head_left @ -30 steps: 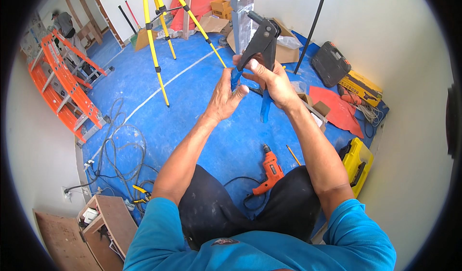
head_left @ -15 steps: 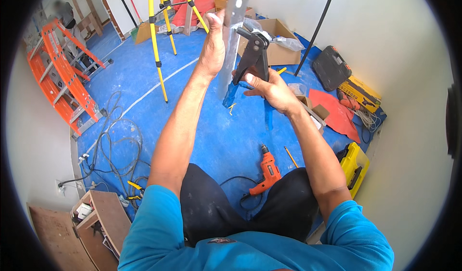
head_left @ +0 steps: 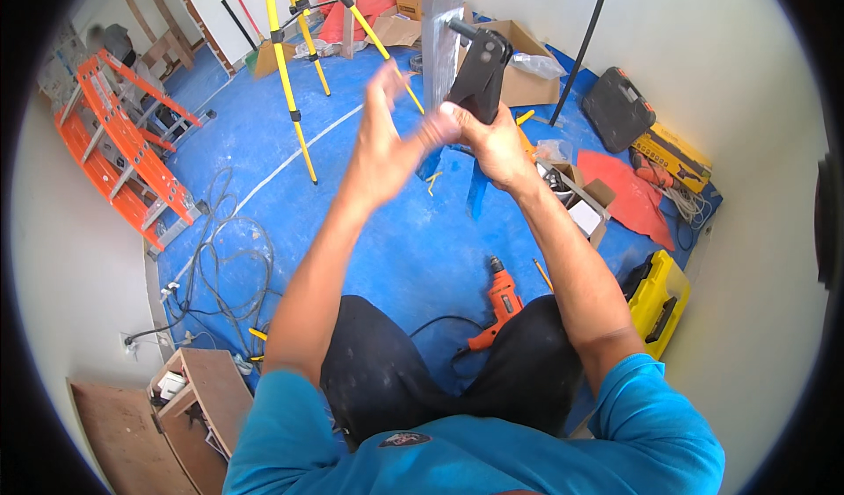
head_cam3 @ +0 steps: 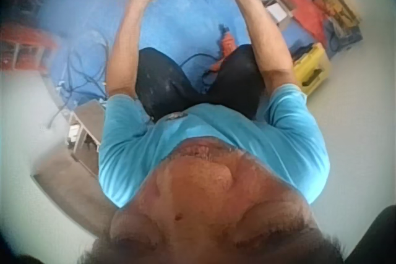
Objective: The person sits on the floor and uses a power drill and a crimping tool to assemble a long metal profile. They drill holes into the profile, insert fasteners, and crimp them in place, repeating the process along the length of the profile.
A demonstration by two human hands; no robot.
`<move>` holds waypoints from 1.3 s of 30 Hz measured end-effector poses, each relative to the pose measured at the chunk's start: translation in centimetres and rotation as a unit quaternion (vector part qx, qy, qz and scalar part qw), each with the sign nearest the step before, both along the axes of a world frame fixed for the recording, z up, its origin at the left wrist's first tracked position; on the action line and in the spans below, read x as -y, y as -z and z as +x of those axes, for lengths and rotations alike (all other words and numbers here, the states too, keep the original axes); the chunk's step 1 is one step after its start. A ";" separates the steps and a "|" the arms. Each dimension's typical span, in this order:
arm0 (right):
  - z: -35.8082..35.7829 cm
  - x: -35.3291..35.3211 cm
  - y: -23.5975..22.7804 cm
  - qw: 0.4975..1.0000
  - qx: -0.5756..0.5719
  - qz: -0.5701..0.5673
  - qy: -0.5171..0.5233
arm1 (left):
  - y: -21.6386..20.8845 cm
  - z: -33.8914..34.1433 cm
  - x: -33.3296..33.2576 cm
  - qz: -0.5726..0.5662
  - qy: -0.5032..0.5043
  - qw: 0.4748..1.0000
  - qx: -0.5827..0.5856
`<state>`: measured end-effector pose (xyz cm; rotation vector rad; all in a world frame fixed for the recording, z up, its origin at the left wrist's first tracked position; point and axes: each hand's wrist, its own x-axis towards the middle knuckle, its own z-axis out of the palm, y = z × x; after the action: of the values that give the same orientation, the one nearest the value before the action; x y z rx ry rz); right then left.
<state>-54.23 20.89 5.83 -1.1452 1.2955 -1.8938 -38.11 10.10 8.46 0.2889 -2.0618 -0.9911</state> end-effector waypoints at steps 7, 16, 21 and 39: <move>0.4 0.2 -0.5 0.998 0.010 -0.016 0.063 | 5.6 -1.0 -4.7 -0.064 -0.089 0.985 0.133; 1.0 -0.4 -0.5 0.994 -0.010 0.092 0.050 | 7.4 -1.8 -4.7 -0.028 -0.060 0.982 0.176; 0.7 0.6 0.6 0.995 -0.007 0.051 0.081 | 7.8 -2.0 -4.5 -0.043 -0.096 0.979 0.174; -8.6 -13.5 2.7 0.987 -0.004 0.151 -0.057 | 12.1 10.2 15.5 0.088 -0.145 0.955 0.245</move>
<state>-62.80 34.39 3.12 -1.0444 1.4309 -1.5475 -27.92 -5.42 -3.63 0.9875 -2.2747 -0.9893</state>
